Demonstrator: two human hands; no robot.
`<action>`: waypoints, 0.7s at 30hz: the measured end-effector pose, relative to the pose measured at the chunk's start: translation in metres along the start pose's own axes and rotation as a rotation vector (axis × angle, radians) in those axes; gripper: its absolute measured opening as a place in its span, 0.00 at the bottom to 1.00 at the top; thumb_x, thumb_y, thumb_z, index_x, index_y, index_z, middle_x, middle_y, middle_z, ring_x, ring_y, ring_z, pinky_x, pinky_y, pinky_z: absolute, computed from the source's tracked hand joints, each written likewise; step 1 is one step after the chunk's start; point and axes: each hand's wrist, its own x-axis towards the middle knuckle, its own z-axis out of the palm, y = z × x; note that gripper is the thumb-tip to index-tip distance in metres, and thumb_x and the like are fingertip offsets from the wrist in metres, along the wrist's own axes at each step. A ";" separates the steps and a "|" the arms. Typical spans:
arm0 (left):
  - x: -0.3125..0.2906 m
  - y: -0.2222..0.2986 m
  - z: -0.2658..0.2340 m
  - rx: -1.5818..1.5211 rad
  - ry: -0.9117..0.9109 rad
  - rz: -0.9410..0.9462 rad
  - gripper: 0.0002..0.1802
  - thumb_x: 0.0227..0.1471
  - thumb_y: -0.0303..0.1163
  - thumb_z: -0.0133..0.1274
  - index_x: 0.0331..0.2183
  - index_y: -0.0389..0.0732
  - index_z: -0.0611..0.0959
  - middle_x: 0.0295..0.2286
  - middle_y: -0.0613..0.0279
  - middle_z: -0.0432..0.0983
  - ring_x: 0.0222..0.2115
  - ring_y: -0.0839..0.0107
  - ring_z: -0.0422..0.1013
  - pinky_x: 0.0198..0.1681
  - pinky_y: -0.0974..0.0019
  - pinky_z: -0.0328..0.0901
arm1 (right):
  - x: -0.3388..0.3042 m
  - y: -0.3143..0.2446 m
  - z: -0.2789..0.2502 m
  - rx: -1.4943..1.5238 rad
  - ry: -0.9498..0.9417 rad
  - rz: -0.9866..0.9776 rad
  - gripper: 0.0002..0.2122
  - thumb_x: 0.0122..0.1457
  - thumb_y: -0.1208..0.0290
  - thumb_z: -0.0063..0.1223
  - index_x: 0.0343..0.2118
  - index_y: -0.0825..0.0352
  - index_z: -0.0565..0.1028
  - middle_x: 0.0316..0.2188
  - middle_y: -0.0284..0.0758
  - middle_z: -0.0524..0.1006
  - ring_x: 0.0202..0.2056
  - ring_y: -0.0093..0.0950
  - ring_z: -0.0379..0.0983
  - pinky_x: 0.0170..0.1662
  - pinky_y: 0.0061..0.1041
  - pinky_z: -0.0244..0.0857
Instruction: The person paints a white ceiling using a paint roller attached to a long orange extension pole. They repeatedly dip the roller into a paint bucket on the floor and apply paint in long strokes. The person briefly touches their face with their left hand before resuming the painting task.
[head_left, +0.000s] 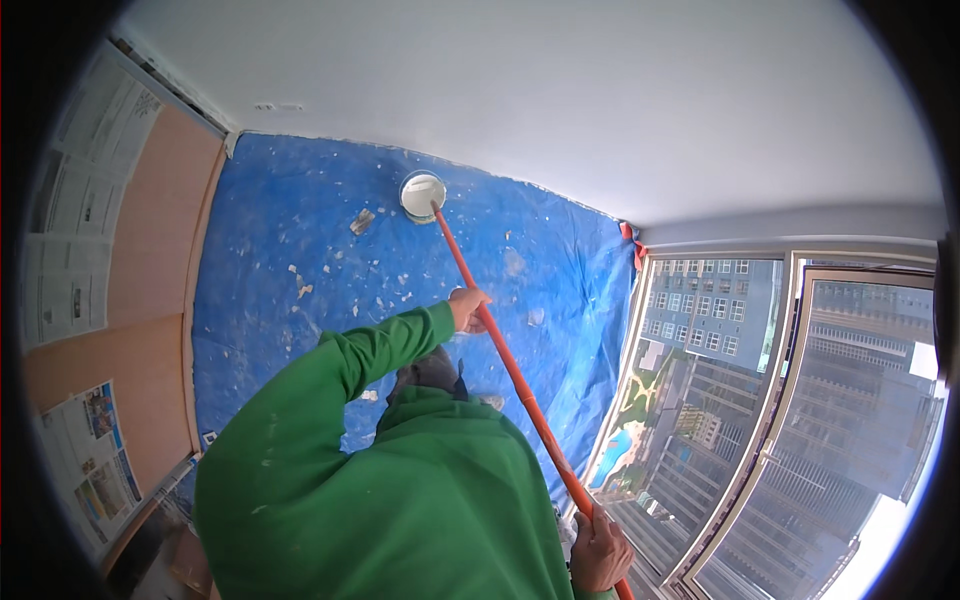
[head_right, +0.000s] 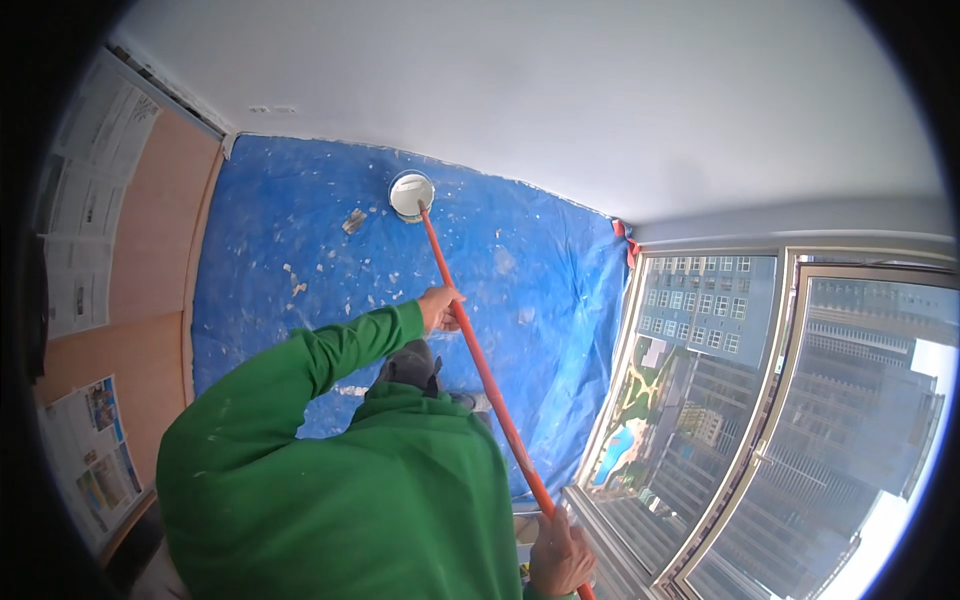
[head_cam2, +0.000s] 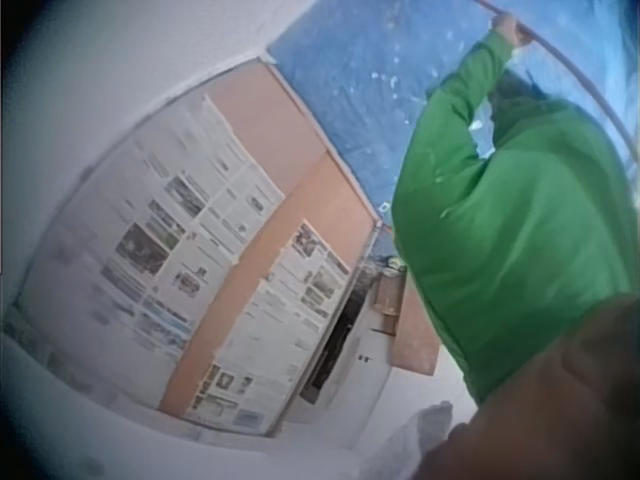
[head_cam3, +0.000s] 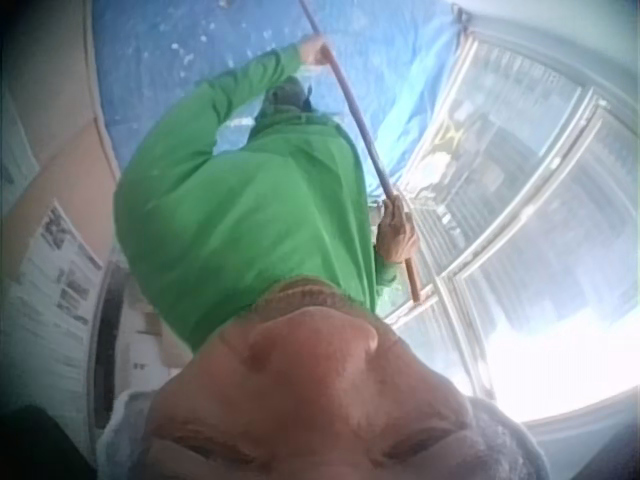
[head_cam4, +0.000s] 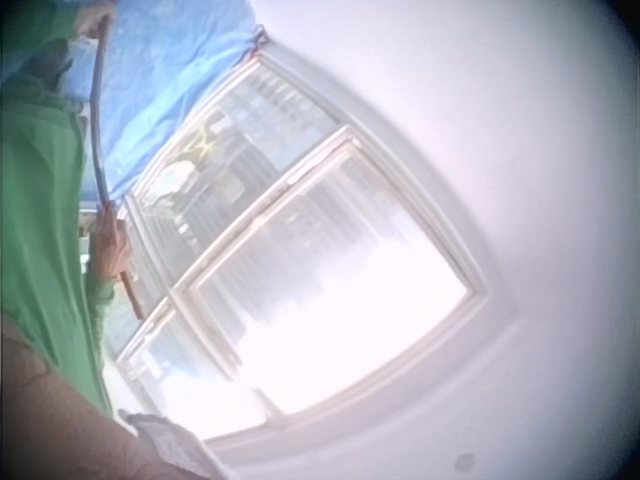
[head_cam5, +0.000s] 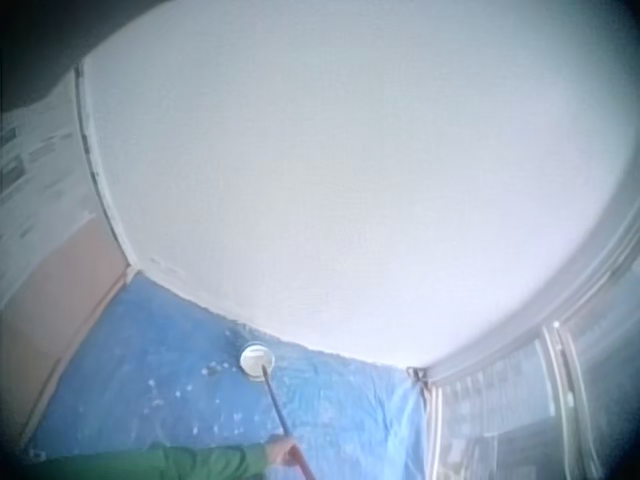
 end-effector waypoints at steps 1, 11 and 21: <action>0.009 -0.003 -0.005 -0.027 0.008 0.011 0.14 0.47 0.30 0.52 0.37 0.37 0.70 0.32 0.47 0.74 0.30 0.52 0.76 0.34 0.50 0.70 | 0.002 -0.002 0.007 -0.021 -0.017 -0.016 0.13 0.50 0.61 0.60 0.38 0.58 0.80 0.17 0.37 0.72 0.18 0.38 0.71 0.22 0.37 0.61; -0.004 -0.012 -0.014 0.015 -0.022 -0.048 0.15 0.47 0.33 0.53 0.38 0.38 0.71 0.33 0.50 0.73 0.33 0.57 0.74 0.35 0.54 0.70 | -0.013 -0.008 0.027 -0.044 0.026 0.014 0.12 0.47 0.62 0.62 0.36 0.55 0.78 0.15 0.33 0.69 0.17 0.35 0.70 0.18 0.36 0.58; -0.006 -0.017 -0.015 0.082 -0.052 -0.118 0.16 0.48 0.36 0.53 0.36 0.36 0.72 0.34 0.47 0.74 0.35 0.53 0.74 0.35 0.55 0.69 | -0.037 0.009 0.044 0.111 0.055 0.050 0.12 0.49 0.61 0.61 0.36 0.56 0.78 0.16 0.33 0.70 0.16 0.36 0.69 0.20 0.37 0.58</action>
